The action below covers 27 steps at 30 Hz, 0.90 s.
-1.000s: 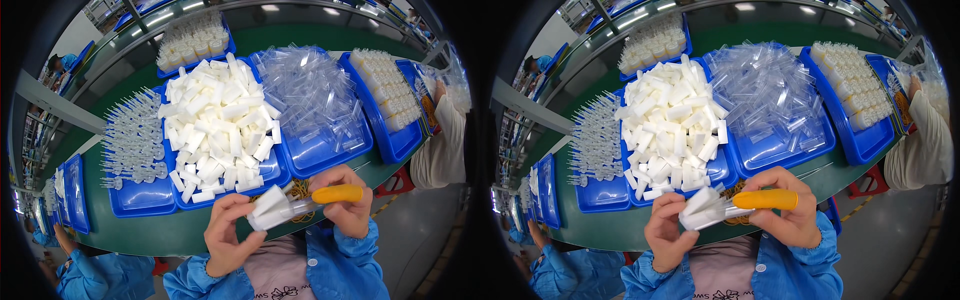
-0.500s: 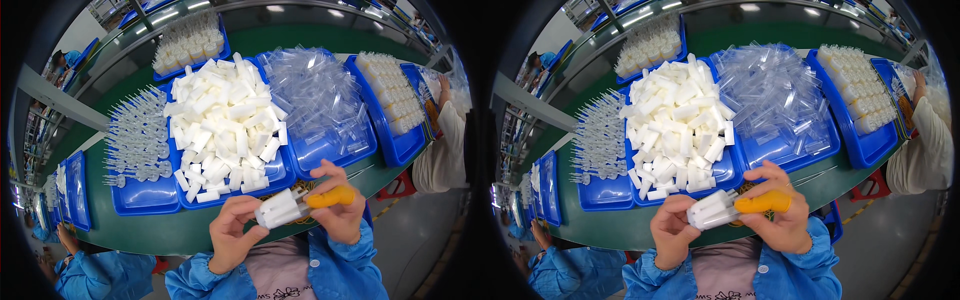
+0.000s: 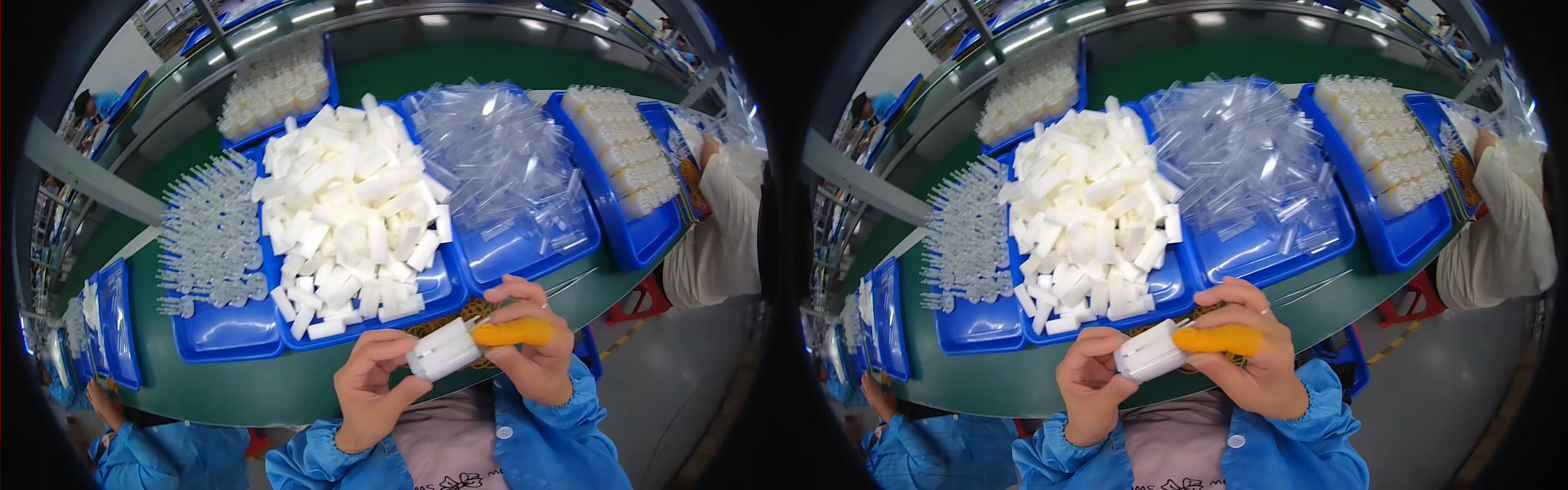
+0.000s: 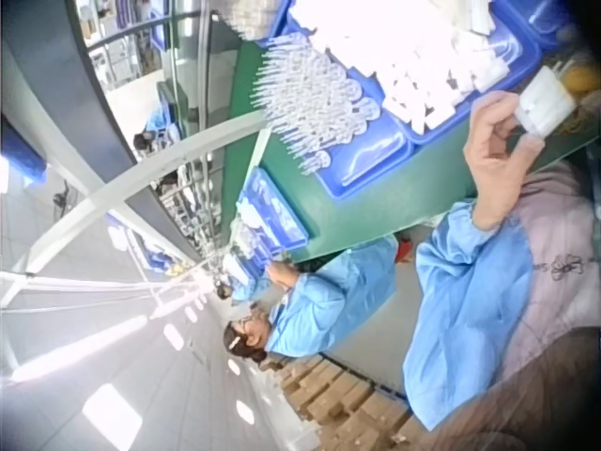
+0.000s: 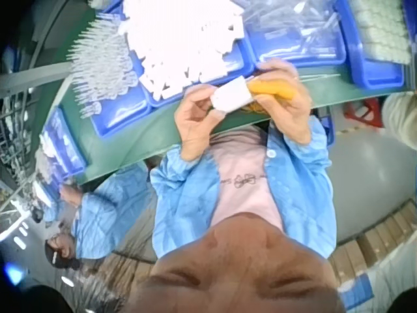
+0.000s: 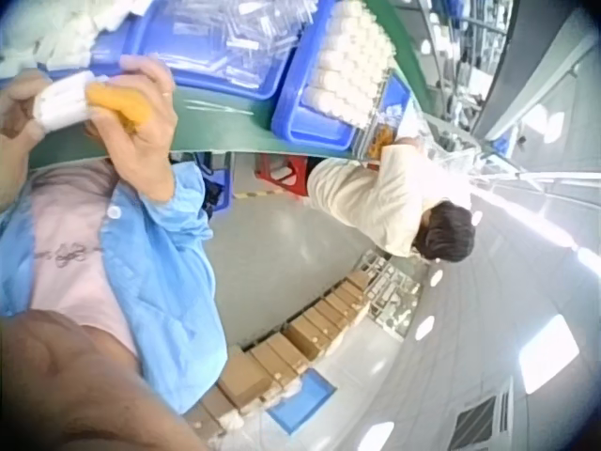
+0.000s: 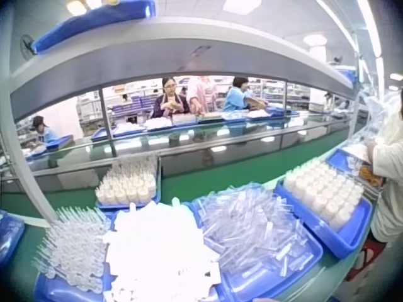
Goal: The person inserts white foam plugs into clear plastic tubes and secures them with yellow rubber bands. The person works at a green table with blue trays containing the components and finished items.
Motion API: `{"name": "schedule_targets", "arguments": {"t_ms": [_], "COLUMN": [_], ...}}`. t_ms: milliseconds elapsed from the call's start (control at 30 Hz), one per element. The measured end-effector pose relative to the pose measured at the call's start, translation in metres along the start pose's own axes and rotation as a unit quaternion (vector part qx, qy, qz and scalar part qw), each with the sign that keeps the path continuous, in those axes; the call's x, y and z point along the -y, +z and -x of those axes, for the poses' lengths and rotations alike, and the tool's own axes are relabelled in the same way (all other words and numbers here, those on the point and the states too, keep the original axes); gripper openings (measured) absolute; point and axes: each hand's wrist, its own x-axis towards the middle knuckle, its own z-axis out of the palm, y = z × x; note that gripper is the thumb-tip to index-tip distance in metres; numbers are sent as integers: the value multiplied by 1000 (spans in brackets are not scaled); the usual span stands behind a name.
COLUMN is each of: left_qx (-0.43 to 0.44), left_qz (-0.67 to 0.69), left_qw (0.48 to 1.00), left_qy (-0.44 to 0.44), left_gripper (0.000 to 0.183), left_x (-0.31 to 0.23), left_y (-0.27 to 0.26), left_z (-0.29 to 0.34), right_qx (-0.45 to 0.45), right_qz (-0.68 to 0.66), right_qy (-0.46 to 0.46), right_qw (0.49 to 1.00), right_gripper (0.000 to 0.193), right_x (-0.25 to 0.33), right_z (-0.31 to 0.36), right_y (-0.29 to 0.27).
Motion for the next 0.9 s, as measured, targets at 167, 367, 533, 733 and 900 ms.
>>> {"name": "schedule_targets", "arguments": {"t_ms": [167,367,533,733,900], "left_qx": [-23,-36,-19,-12,-14], "left_qz": [72,90,103,108,91], "left_qw": [995,993,991,991,993], "left_qy": [-61,-71,-79,-82,-71], "left_gripper": [39,41,40,40,39], "left_x": [-1,0,3,4,0], "left_y": [-8,-12,-9,-12,-9], "left_z": [-3,0,1,3,1], "right_qx": [-23,147,248,285,30], "right_qz": [136,502,532,445,145], "right_qy": [48,-40,-110,-89,20], "right_qw": [989,852,802,844,989], "right_gripper": [20,24,23,23,28], "right_x": [-19,-53,-69,-66,-48], "right_z": [-25,-39,-53,-61,-33], "right_y": [-48,-91,-92,-94,-64]}}
